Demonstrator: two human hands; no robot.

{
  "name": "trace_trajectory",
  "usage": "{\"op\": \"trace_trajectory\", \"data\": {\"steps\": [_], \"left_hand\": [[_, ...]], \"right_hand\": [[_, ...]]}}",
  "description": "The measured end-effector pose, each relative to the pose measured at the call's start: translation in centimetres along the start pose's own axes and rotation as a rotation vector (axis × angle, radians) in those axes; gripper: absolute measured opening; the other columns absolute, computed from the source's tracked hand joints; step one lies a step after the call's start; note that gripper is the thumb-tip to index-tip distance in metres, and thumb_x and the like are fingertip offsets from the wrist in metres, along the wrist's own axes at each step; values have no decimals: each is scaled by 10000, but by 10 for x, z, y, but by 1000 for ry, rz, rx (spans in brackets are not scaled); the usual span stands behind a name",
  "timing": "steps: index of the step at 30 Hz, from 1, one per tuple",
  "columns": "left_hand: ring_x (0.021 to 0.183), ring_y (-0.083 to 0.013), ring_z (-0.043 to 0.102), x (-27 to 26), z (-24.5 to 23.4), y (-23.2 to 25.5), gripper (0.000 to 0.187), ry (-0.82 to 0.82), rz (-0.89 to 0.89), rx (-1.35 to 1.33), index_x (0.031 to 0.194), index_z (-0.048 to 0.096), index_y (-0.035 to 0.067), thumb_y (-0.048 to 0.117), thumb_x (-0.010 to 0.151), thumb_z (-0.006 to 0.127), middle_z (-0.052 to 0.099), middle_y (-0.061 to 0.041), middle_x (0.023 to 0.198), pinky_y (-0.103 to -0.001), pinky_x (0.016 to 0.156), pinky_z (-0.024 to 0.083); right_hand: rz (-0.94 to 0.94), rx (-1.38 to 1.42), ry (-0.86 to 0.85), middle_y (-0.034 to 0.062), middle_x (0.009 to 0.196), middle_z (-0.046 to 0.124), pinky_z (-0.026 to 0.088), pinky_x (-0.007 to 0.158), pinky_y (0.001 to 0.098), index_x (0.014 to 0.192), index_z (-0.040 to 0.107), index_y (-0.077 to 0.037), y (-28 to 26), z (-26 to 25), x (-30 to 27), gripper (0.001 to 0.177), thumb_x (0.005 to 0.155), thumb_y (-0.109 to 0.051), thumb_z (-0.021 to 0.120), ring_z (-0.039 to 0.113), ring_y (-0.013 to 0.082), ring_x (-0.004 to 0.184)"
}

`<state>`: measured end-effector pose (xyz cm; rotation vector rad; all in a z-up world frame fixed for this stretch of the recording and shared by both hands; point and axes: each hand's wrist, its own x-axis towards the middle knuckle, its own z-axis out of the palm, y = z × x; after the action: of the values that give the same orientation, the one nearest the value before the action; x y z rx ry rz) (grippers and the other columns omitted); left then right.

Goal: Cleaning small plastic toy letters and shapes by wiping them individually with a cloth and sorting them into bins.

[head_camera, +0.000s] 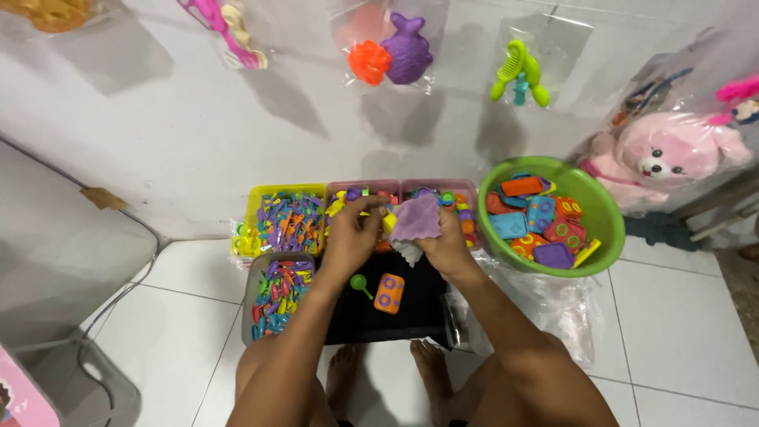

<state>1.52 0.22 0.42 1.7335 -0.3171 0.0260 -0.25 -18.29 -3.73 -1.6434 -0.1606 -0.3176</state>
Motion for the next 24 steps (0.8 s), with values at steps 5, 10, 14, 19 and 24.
{"op": "trace_trajectory", "data": {"steps": [5,10,14,19,24], "left_hand": [[787,-155,698,-4,17,-3,336,127,-141,-329,1194,713,-15,137,899,765,719,-165,1013,-289,685,605],[788,-104,673,-12,22,16,263,161,-258,-468,1125,776,40,124,876,789,731,-92,956,-237,705,590],[881,-217,695,-16,29,15,256,140,-205,-544,1149,748,-34,-16,898,703,705,-188,1007,-376,775,632],[917,-188,688,-21,35,16,430,107,-192,-525,1253,698,-25,1,831,777,682,-157,1077,-330,817,622],[951,-185,678,-18,30,16,546,93,-163,-470,1332,644,-12,-58,796,741,633,-197,1147,-369,862,625]], "right_hand": [[-28,52,92,73,1036,734,536,928,390,1159,688,-41,4,8,1,387,799,-30,828,636,153,985],[-73,-1,85,119,1115,727,525,989,440,1225,657,-29,23,5,-2,401,838,11,756,669,220,1060],[-52,70,235,103,1087,680,497,987,428,1222,627,6,24,14,-2,424,816,44,742,604,193,1054],[-18,144,297,47,1063,636,481,984,399,1191,628,-29,6,13,-2,389,824,53,730,559,161,1026],[53,251,250,-6,1001,623,508,946,384,1149,656,-52,-12,17,-6,398,787,95,729,576,156,950]]}}
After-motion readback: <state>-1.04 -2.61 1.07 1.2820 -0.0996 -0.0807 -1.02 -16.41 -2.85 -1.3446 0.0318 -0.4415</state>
